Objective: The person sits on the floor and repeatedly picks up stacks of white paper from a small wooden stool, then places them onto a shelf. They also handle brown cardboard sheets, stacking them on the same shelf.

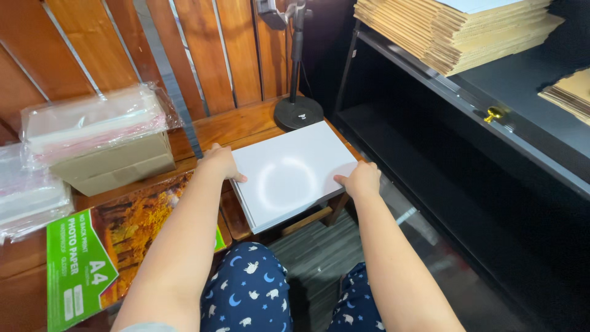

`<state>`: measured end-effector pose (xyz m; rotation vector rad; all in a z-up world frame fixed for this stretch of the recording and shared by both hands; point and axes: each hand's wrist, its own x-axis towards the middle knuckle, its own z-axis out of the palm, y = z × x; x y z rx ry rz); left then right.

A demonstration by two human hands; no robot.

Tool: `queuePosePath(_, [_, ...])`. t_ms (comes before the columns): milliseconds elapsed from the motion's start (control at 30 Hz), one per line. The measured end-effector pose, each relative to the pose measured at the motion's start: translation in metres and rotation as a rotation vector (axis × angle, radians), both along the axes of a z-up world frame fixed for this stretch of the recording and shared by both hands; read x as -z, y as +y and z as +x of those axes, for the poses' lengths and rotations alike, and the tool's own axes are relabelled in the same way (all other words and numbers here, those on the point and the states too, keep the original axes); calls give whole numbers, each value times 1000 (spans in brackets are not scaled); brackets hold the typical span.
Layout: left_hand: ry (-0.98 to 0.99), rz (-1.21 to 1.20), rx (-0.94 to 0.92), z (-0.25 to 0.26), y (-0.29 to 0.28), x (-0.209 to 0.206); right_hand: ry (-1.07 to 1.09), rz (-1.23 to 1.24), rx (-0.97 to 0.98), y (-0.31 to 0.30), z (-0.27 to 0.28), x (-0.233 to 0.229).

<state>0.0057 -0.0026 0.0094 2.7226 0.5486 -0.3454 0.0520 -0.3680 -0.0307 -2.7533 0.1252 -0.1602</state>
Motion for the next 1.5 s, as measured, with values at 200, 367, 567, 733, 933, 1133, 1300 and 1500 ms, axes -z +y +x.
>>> queuePosePath(200, [154, 91, -19, 32, 3, 0, 90, -39, 48, 6, 5, -9])
queuePosePath(367, [158, 100, -27, 26, -3, -8, 135, -97, 46, 6, 5, -17])
queuePosePath(567, [120, 42, -26, 10, -8, -22, 205, -103, 63, 14, -5, -41])
queuePosePath(733, [100, 58, -11, 7, -12, -27, 215, -96, 67, 14, -1, -41])
queuePosePath(933, [8, 28, -8, 7, -7, -15, 197, -22, 85, 16, -12, -59])
queuePosePath(1133, [-115, -55, -49, 11, -2, -7, 149, 166, 91, 12, -22, -65])
queuePosePath(1300, [-208, -171, -59, -6, 0, 0, 83, 328, 82, 14, -33, -58])
queuePosePath(1500, [-355, -341, -125, -12, 5, 14, 10, 658, 191, -6, -4, -7])
